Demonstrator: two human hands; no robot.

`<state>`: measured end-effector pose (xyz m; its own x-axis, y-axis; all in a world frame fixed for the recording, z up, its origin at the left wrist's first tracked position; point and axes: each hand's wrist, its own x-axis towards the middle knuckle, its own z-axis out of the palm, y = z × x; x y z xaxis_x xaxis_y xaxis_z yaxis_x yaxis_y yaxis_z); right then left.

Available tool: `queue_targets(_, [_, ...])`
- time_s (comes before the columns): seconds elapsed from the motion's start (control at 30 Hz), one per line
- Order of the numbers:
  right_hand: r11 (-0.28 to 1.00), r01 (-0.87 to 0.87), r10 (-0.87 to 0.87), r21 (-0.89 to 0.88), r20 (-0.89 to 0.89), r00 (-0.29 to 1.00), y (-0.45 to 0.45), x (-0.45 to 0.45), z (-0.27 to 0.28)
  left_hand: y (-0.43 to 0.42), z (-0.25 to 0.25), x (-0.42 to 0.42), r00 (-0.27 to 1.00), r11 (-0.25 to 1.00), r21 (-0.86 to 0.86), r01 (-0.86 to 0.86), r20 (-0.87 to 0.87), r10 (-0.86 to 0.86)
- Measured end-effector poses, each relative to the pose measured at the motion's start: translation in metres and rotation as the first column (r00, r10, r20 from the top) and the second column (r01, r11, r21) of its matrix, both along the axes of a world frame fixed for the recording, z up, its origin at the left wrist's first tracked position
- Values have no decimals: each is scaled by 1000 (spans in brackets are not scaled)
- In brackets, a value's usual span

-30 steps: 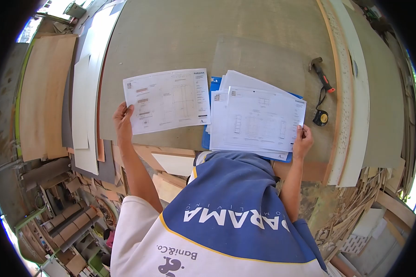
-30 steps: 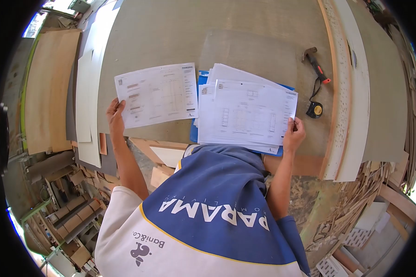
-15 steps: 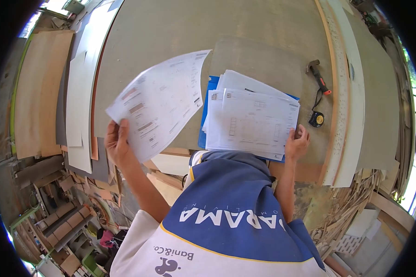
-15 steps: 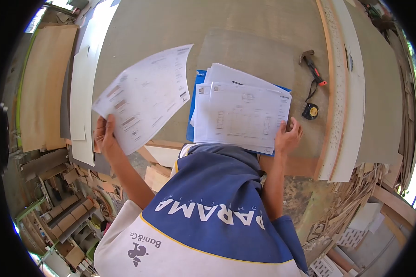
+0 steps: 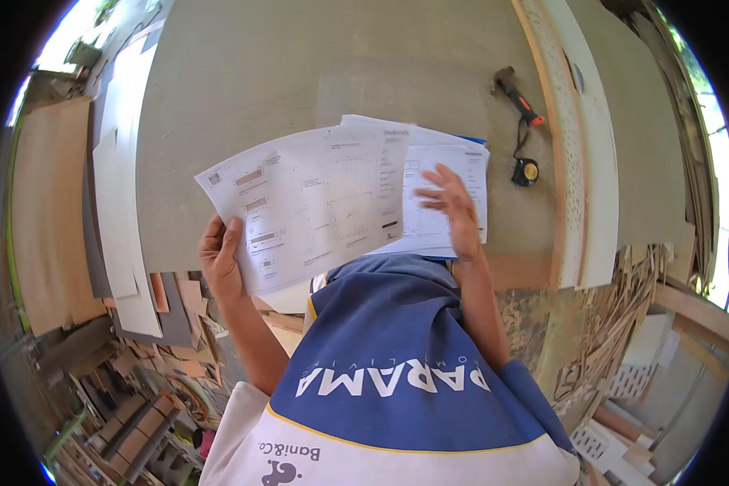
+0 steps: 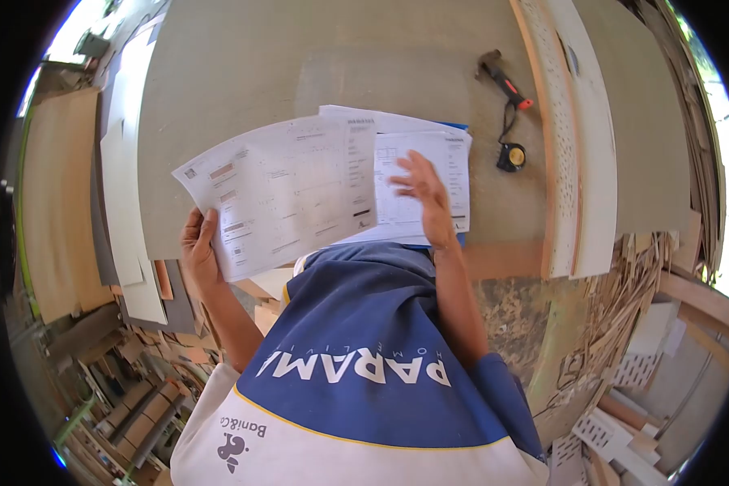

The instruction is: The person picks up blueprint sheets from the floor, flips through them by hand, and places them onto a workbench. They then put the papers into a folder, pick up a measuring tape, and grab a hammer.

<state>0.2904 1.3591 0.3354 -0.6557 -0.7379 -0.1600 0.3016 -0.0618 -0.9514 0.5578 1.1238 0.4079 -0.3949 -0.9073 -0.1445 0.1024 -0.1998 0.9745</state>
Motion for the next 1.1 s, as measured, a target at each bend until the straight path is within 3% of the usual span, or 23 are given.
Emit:
queue_targets(0.03, [999,-45,46,-13,106,993,-5,5,4,1,-9,-3,1000,1000,18,24,15,-24])
queue_targets(0.1, [977,-37,17,209,97,995,-12,17,1,-1,-31,2,997,993,84,77,-27,-75])
queue_targets(0.23, [988,-57,38,141,133,990,-7,25,-20,-1,-54,2,976,981,122,154,137,-170])
queue_targets(0.3, [985,-8,-35,175,243,969,1,22,-5,5,-49,-1,908,985,72,160,382,-175])
queue_targets(0.87, [943,310,-326,120,163,931,28,21,47,11,-23,-24,956,971,76,226,175,-236])
queue_targets(1.1, [946,300,-318,123,173,932,32,20,52,12,-17,-28,954,968,74,241,167,-251])
